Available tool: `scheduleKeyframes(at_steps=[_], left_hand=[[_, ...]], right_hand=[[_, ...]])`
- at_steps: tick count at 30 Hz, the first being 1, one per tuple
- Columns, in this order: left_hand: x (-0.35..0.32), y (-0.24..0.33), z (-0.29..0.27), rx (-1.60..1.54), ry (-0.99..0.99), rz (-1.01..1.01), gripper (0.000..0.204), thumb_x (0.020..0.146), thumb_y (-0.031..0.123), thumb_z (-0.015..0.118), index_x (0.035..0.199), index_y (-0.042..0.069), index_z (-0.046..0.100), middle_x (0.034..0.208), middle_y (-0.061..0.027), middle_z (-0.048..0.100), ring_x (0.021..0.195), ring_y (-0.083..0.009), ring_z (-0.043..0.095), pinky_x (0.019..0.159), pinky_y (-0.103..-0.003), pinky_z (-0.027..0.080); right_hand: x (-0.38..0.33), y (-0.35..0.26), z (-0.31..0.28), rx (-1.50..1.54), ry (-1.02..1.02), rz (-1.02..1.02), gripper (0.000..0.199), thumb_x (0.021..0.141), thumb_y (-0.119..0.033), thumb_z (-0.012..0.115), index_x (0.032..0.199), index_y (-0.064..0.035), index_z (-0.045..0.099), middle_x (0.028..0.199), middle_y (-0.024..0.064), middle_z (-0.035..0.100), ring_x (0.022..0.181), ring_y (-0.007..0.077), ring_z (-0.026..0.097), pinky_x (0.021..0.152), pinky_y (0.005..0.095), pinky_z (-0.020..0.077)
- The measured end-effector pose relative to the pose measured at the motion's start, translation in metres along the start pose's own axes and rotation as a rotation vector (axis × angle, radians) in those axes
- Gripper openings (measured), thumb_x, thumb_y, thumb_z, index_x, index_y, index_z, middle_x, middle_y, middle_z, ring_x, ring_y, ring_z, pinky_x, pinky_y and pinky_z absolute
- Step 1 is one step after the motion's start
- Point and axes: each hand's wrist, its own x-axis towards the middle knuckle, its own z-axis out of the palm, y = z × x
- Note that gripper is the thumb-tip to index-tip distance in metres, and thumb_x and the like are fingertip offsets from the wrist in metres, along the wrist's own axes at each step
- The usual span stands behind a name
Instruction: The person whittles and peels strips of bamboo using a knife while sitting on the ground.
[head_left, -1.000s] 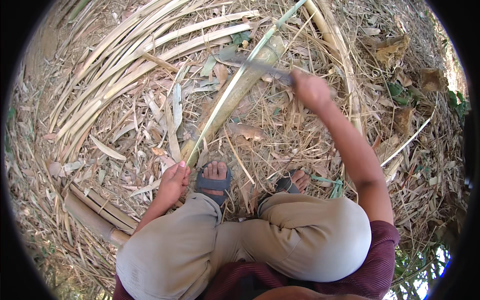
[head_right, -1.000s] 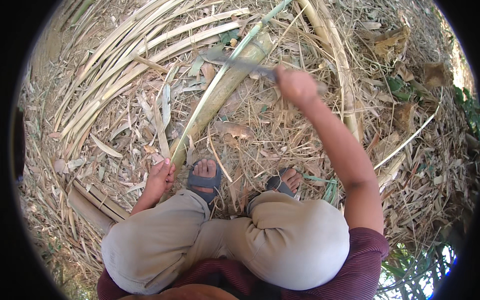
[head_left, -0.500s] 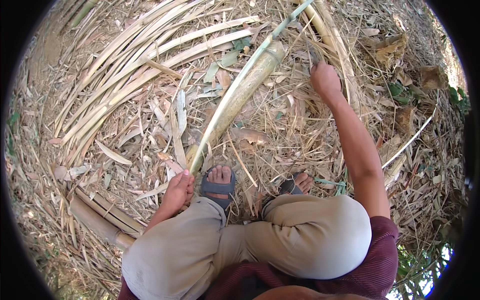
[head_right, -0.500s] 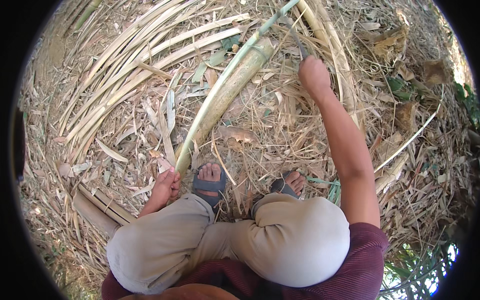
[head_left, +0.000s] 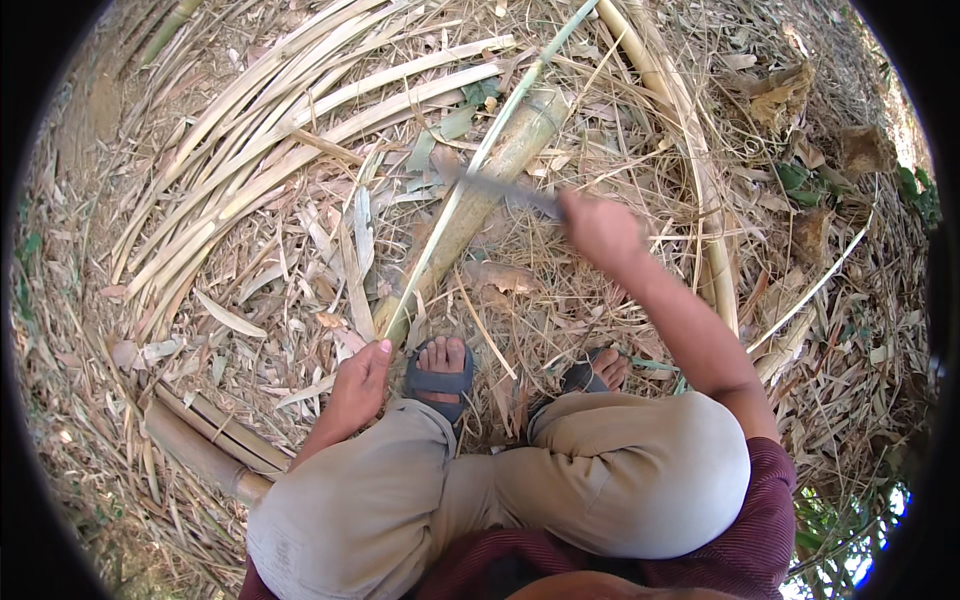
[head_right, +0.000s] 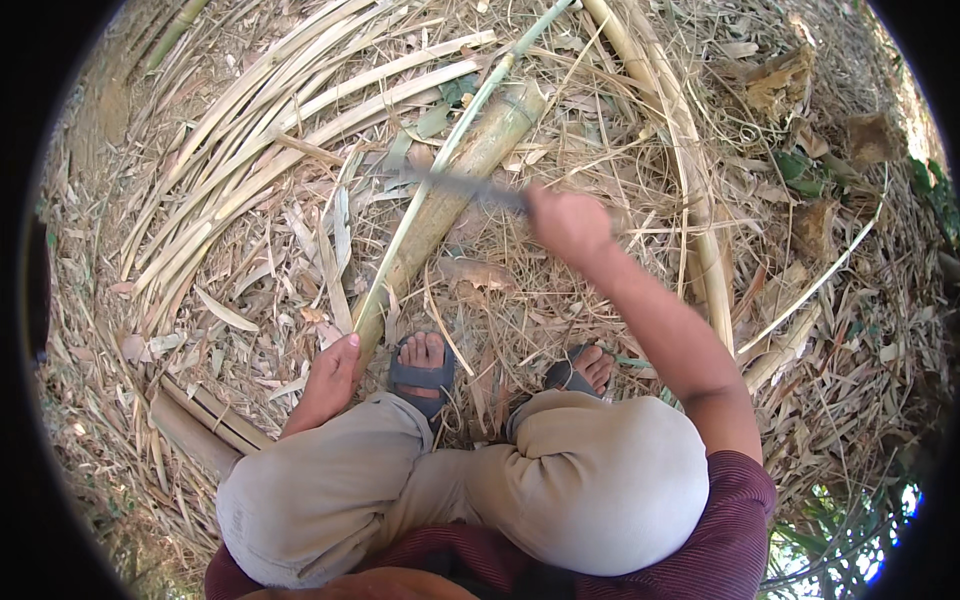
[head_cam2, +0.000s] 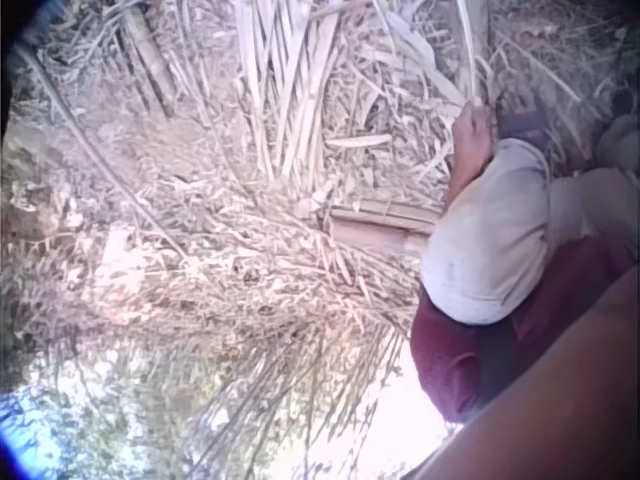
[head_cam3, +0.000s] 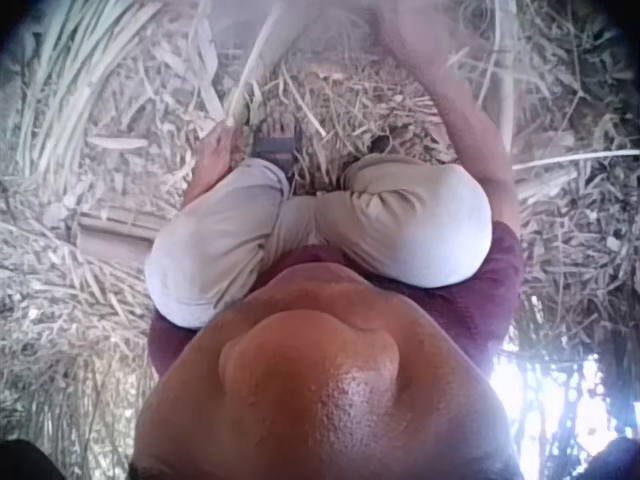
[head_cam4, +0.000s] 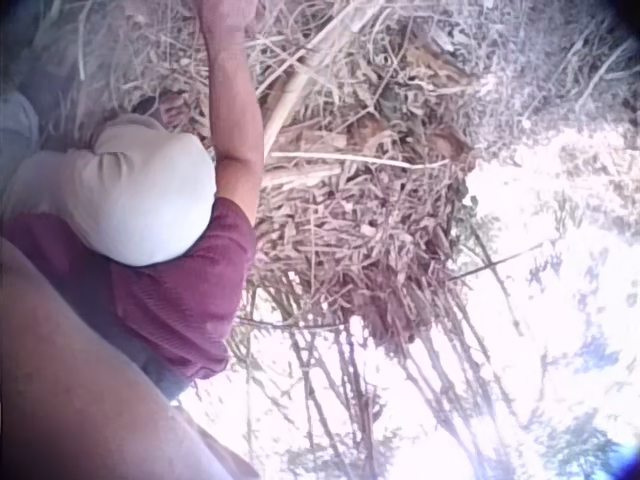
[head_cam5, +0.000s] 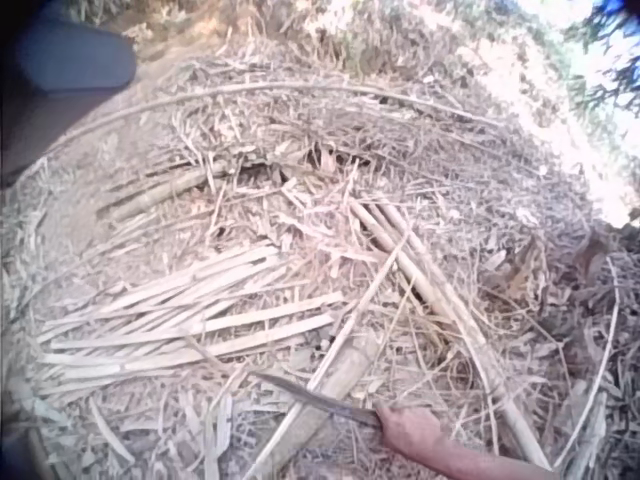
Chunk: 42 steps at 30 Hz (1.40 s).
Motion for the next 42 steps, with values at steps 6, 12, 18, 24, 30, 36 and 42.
scheduleKeyframes(at_steps=[6, 12, 18, 24, 30, 36, 42], left_hand=[[0.007, 0.007, 0.001, 0.206, 0.132, 0.108, 0.038, 0.106, 0.032, 0.046, 0.088, -0.002, 0.052, 0.062, -0.0216, 0.051, 0.054, -0.0358, 0.049, 0.055, -0.044, 0.042], [0.012, 0.024, 0.003, 0.356, 0.167, 0.162, 0.034, 0.105, 0.028, 0.049, 0.086, 0.000, 0.050, 0.061, -0.0269, 0.054, 0.058, -0.0483, 0.055, 0.053, -0.050, 0.042], [0.011, 0.041, 0.004, 0.315, 0.145, 0.164, 0.036, 0.105, 0.027, 0.048, 0.082, -0.001, 0.051, 0.060, -0.0246, 0.050, 0.055, -0.0455, 0.051, 0.053, -0.048, 0.040], [0.005, 0.027, -0.002, 0.358, 0.127, 0.164, 0.034, 0.105, 0.027, 0.048, 0.087, -0.001, 0.052, 0.061, -0.0262, 0.055, 0.059, -0.0479, 0.056, 0.054, -0.051, 0.042], [0.009, 0.033, 0.000, 0.342, 0.157, 0.097, 0.033, 0.104, 0.027, 0.049, 0.086, 0.000, 0.051, 0.062, -0.0275, 0.056, 0.060, -0.0497, 0.056, 0.055, -0.053, 0.042], [0.015, 0.033, 0.002, 0.360, 0.146, 0.182, 0.033, 0.104, 0.025, 0.049, 0.086, -0.002, 0.051, 0.063, -0.0280, 0.055, 0.060, -0.0497, 0.054, 0.055, -0.052, 0.041], [0.002, 0.029, 0.002, 0.175, 0.051, 0.109, 0.037, 0.106, 0.026, 0.046, 0.086, -0.003, 0.054, 0.061, -0.0247, 0.052, 0.054, -0.0399, 0.049, 0.055, -0.044, 0.042]], right_hand=[[0.011, 0.019, -0.017, 0.074, -0.032, 0.120, 0.022, 0.100, -0.024, 0.051, 0.098, -0.0038, 0.058, 0.067, 0.0130, 0.065, 0.051, 0.0271, 0.063, 0.047, 0.0428, 0.0520], [-0.007, -0.011, -0.006, -0.047, 0.042, -0.195, 0.015, 0.100, -0.021, 0.050, 0.099, -0.0070, 0.055, 0.072, 0.0097, 0.067, 0.054, 0.0230, 0.066, 0.045, 0.0401, 0.0518], [0.029, 0.045, -0.002, -0.060, 0.216, 0.092, 0.023, 0.100, -0.029, 0.052, 0.096, -0.0066, 0.055, 0.063, 0.0127, 0.065, 0.056, 0.0305, 0.067, 0.049, 0.0460, 0.0534], [0.048, 0.096, -0.022, 0.119, 0.193, 0.335, 0.031, 0.104, -0.030, 0.047, 0.100, -0.0026, 0.061, 0.065, 0.0148, 0.065, 0.054, 0.0281, 0.064, 0.049, 0.0432, 0.0541], [0.026, 0.011, -0.017, -0.080, 0.030, -0.081, 0.022, 0.103, -0.027, 0.047, 0.102, -0.0070, 0.057, 0.065, 0.0085, 0.063, 0.053, 0.0235, 0.063, 0.046, 0.0394, 0.0535], [0.029, 0.055, -0.018, -0.034, 0.063, 0.182, 0.025, 0.104, -0.028, 0.047, 0.105, -0.0038, 0.055, 0.065, 0.0113, 0.065, 0.053, 0.0264, 0.065, 0.049, 0.0428, 0.0556], [0.009, 0.012, 0.002, -0.080, 0.117, -0.143, 0.022, 0.103, -0.020, 0.044, 0.100, -0.0011, 0.054, 0.075, 0.0138, 0.068, 0.060, 0.0274, 0.068, 0.053, 0.0405, 0.0575]])
